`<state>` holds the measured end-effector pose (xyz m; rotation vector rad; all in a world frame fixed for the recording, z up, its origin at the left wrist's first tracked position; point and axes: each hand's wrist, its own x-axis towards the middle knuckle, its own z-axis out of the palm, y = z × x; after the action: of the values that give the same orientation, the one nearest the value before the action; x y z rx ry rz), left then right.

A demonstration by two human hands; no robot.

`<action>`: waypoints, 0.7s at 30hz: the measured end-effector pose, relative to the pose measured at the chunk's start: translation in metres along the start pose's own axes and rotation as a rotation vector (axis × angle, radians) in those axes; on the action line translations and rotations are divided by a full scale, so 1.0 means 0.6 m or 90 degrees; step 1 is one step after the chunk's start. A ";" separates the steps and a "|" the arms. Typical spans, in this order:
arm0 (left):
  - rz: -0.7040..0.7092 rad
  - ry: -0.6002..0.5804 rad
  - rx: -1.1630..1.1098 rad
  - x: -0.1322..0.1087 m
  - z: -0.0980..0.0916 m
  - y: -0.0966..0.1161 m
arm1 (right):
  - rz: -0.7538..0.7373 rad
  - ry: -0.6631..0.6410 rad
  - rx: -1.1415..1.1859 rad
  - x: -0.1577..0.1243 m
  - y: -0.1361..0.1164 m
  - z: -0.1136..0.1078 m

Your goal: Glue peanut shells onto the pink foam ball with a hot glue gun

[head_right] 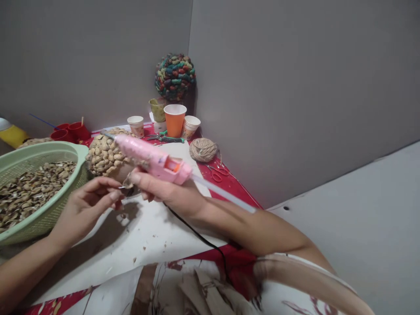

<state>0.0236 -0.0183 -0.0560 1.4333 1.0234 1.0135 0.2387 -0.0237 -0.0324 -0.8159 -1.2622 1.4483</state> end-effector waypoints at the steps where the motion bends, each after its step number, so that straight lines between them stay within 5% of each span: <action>1: -0.036 -0.046 0.014 0.002 0.001 -0.002 | -0.011 0.028 0.018 -0.001 -0.016 -0.005; 4: -0.132 -0.178 0.040 0.000 0.010 -0.007 | -0.119 0.102 0.049 -0.006 -0.061 -0.019; 7: -0.142 -0.193 0.039 -0.005 0.014 -0.005 | -0.201 0.137 0.080 -0.011 -0.081 -0.029; 13: -0.095 -0.067 -0.156 -0.005 0.007 0.016 | -0.014 -0.026 -0.061 -0.008 -0.026 -0.015; 21: -0.166 -0.134 -0.346 -0.002 0.004 0.011 | 0.075 -0.133 -0.112 0.001 0.006 0.018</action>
<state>0.0260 -0.0205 -0.0498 0.9102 0.6868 0.8433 0.2274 -0.0264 -0.0331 -0.8854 -1.5382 1.5634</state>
